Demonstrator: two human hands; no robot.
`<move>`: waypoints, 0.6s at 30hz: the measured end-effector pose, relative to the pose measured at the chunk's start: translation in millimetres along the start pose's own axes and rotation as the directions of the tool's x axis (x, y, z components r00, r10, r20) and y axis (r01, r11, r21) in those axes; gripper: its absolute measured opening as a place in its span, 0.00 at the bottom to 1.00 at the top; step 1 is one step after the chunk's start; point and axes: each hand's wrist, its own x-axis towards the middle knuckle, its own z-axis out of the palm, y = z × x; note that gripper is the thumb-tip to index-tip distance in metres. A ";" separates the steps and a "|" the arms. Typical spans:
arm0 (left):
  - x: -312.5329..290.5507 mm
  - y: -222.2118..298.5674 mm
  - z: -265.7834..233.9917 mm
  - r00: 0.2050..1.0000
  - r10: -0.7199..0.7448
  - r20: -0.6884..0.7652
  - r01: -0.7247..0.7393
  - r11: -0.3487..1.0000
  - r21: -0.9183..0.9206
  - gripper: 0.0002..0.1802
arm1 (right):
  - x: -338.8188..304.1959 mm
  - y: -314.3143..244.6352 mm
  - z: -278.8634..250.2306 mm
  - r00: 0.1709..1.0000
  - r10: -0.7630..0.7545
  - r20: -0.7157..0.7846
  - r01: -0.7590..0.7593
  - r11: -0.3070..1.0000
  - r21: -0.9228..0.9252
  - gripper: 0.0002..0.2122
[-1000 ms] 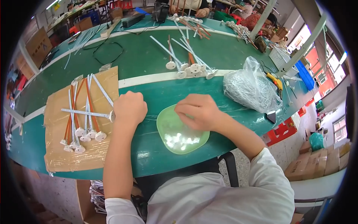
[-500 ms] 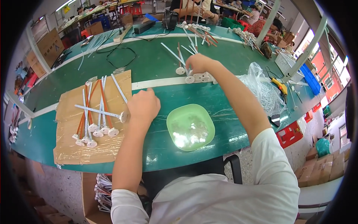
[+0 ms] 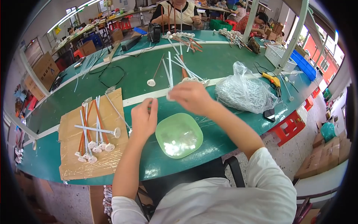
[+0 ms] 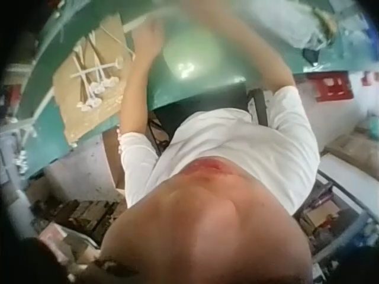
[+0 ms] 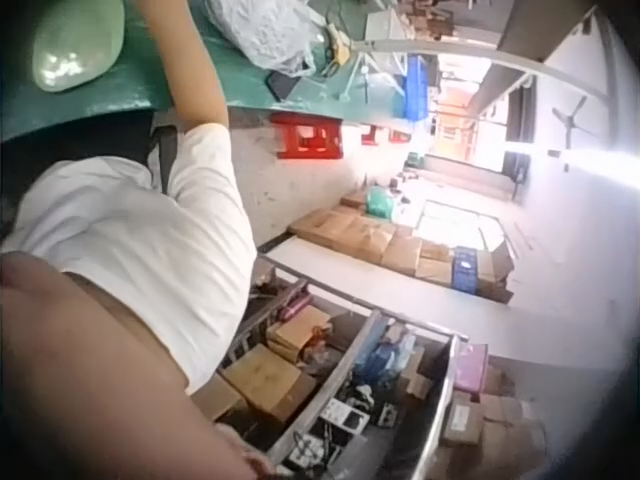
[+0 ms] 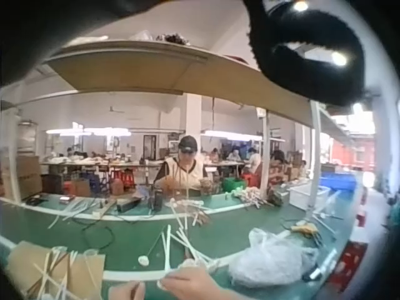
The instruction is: Assembling LED lighting components by attaching plastic circular bases to individual LED light strips.
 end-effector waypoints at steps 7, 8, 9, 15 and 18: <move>-12.8 11.0 13.6 0.916 -0.003 0.401 0.305 0.653 -0.693 0.15 | -18.6 -33.4 2.4 0.975 -0.101 -0.197 0.123 0.987 0.103 0.11; -14.7 11.3 15.1 0.918 -0.009 0.397 0.306 0.652 -0.694 0.15 | -21.9 -34.5 3.7 0.970 -0.064 -0.235 0.090 0.991 0.102 0.12; -17.0 10.9 17.4 0.911 -0.021 0.413 0.339 0.608 -0.718 0.15 | -23.9 -34.6 5.5 0.962 -0.026 -0.272 0.058 0.992 0.109 0.12; -21.0 17.6 25.0 0.914 -0.052 0.403 0.377 0.479 -0.793 0.20 | -27.6 -39.2 9.3 0.955 -0.006 -0.296 0.035 0.995 0.093 0.14; -21.9 17.4 23.4 0.905 -0.011 0.425 0.368 0.523 -0.769 0.21 | -30.5 -38.2 15.7 0.951 0.015 -0.310 0.027 0.991 0.132 0.14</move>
